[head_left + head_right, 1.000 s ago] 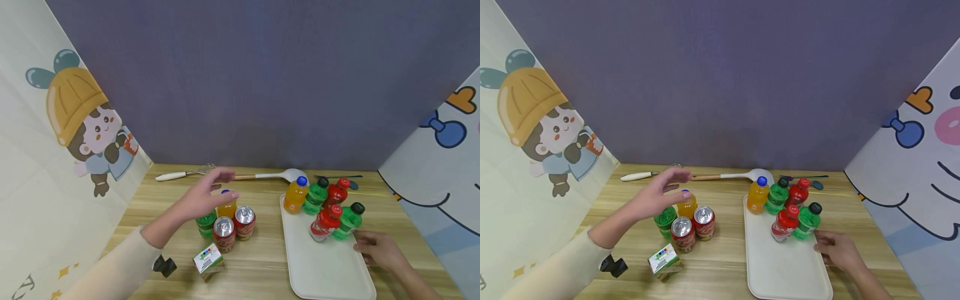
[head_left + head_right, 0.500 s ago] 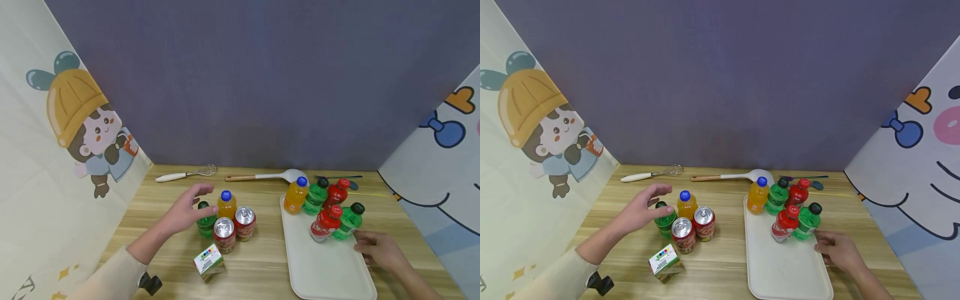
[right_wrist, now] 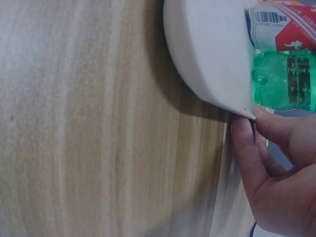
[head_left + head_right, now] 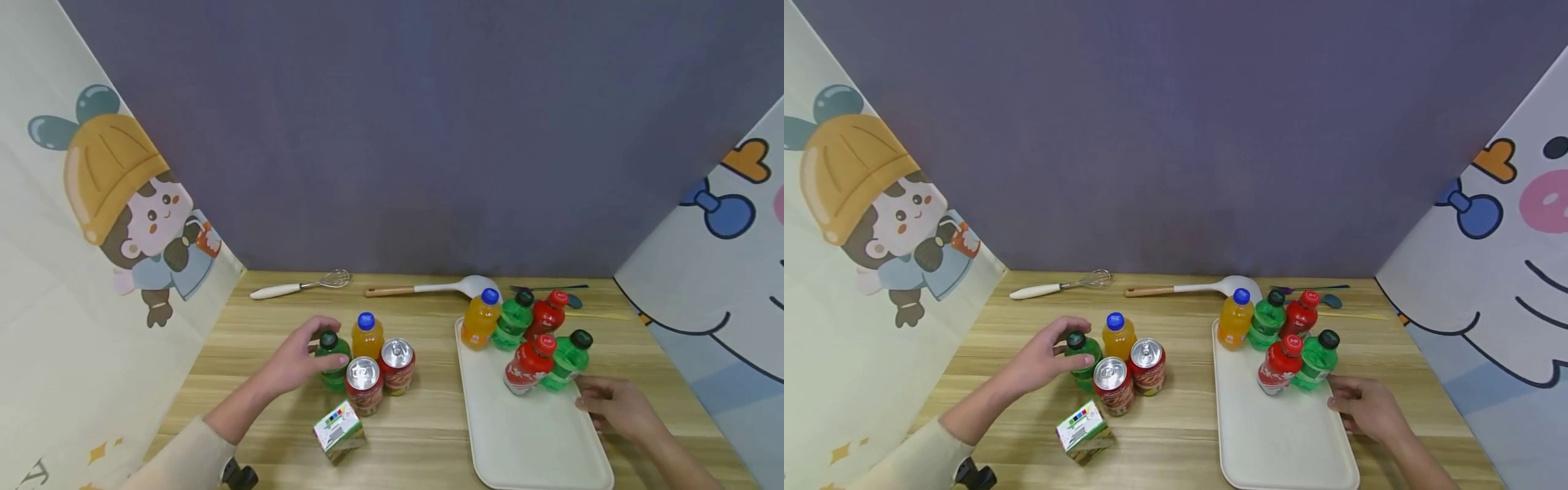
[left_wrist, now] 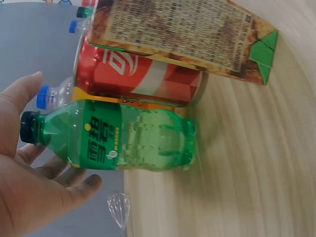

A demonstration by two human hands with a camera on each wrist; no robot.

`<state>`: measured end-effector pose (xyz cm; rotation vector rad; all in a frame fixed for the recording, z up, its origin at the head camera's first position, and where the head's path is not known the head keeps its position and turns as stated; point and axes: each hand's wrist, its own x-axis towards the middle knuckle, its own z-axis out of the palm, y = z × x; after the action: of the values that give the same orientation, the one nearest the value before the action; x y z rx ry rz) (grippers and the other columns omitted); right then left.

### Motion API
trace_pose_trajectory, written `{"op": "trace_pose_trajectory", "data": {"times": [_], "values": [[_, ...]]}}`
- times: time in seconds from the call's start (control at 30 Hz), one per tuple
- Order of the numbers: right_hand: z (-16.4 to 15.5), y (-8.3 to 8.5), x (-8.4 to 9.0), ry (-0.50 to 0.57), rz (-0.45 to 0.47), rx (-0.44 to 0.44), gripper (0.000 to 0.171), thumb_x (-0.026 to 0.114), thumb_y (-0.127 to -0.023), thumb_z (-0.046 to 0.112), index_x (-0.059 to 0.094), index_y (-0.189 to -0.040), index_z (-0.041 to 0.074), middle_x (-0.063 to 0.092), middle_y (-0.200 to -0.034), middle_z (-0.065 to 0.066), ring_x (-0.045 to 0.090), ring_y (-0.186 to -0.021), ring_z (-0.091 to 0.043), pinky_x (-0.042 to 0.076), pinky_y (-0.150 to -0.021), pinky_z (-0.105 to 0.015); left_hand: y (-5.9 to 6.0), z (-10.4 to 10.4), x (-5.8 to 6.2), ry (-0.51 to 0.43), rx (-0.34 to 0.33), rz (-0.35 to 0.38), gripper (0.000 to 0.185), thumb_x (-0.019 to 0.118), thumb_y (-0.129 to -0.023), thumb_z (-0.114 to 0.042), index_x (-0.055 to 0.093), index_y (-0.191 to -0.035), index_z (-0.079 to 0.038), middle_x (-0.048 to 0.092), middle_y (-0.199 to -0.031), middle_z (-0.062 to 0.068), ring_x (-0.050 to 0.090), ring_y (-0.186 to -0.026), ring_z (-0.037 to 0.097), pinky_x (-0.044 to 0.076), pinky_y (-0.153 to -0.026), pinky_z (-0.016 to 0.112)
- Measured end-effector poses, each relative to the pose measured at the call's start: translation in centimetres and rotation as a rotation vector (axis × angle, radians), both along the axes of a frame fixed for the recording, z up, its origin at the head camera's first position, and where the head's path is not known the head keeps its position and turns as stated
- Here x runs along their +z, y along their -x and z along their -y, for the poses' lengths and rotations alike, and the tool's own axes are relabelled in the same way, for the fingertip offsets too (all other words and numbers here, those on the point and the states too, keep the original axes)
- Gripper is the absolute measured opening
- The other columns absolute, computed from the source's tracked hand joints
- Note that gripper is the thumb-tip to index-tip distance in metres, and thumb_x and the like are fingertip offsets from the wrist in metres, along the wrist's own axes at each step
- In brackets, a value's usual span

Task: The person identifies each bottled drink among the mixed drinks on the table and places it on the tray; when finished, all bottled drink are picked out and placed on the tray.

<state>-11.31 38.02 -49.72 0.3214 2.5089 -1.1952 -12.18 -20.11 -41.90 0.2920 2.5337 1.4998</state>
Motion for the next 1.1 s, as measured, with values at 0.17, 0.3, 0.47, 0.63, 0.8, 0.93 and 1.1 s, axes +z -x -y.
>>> {"op": "trace_pose_trajectory", "data": {"times": [0.17, 0.3, 0.47, 0.63, 0.8, 0.93, 1.1], "values": [[0.1, 0.0, 0.1, -0.003, -0.010, 0.009, 0.062, 0.077, -0.092, 0.014, 0.051, -0.143, -0.011, 0.070, -0.115, -0.023, 0.067, -0.082, -0.018, 0.062, -0.065, -0.034, -0.1, 0.2, -0.4, -0.015, 0.012, 0.031, 0.057, 0.082, -0.088, -0.025, 0.055, -0.134, -0.007, 0.061, -0.131, 0.015, 0.058, -0.126, 0.035, 0.045, -0.109, 0.060], [0.1, 0.0, 0.0, -0.004, -0.013, 0.013, 0.061, 0.077, -0.092, 0.013, 0.051, -0.142, -0.011, 0.070, -0.114, -0.023, 0.067, -0.081, -0.018, 0.061, -0.065, -0.034, -0.1, 0.4, -0.8, -0.028, 0.024, 0.046, 0.056, 0.082, -0.089, -0.025, 0.055, -0.134, -0.007, 0.061, -0.131, 0.014, 0.060, -0.123, 0.034, 0.050, -0.106, 0.056], [0.2, -0.1, 0.1, -0.011, -0.011, 0.009, 0.061, 0.077, -0.092, 0.012, 0.052, -0.142, -0.011, 0.070, -0.114, -0.023, 0.067, -0.081, -0.018, 0.061, -0.064, -0.034, -0.1, 0.5, -1.2, -0.045, 0.033, 0.026, 0.049, 0.079, -0.092, -0.026, 0.058, -0.132, -0.006, 0.064, -0.128, 0.013, 0.061, -0.122, 0.034, 0.053, -0.103, 0.053], [0.2, -0.1, 0.2, -0.018, -0.021, 0.013, 0.060, 0.077, -0.091, 0.012, 0.052, -0.141, -0.011, 0.070, -0.113, -0.023, 0.068, -0.081, -0.018, 0.061, -0.064, -0.034, -0.2, 0.6, -1.6, -0.043, 0.065, 0.008, 0.044, 0.079, -0.092, -0.029, 0.062, -0.129, -0.011, 0.066, -0.126, 0.011, 0.060, -0.125, 0.042, 0.057, -0.097, 0.051], [0.2, -0.2, 0.2, -0.017, -0.028, 0.011, 0.060, 0.077, -0.091, 0.012, 0.053, -0.141, -0.011, 0.070, -0.113, -0.023, 0.068, -0.081, -0.017, 0.062, -0.064, -0.034, -0.3, 0.7, -1.8, -0.047, 0.108, -0.011, 0.042, 0.082, -0.089, -0.028, 0.066, -0.125, -0.014, 0.067, -0.125, 0.010, 0.060, -0.124, 0.045, 0.058, -0.094, 0.050], [0.1, -0.2, -0.1, -0.009, -0.019, 0.001, 0.060, 0.077, -0.092, 0.012, 0.052, -0.142, -0.010, 0.070, -0.114, -0.022, 0.068, -0.081, -0.017, 0.062, -0.065, -0.034, -0.4, 0.6, -1.9, -0.059, 0.149, -0.020, 0.043, 0.085, -0.086, -0.026, 0.068, -0.123, -0.013, 0.067, -0.126, 0.010, 0.062, -0.123, 0.044, 0.058, -0.094, 0.049], [0.0, 0.0, -0.2, -0.006, -0.009, -0.007, 0.061, 0.077, -0.092, 0.013, 0.052, -0.142, -0.010, 0.070, -0.115, -0.023, 0.068, -0.082, -0.016, 0.062, -0.066, -0.035, -0.6, 0.6, -2.1, -0.099, 0.180, -0.020, 0.046, 0.086, -0.085, -0.024, 0.067, -0.124, -0.010, 0.066, -0.128, 0.013, 0.063, -0.122, 0.044, 0.059, -0.094, 0.047]]}}
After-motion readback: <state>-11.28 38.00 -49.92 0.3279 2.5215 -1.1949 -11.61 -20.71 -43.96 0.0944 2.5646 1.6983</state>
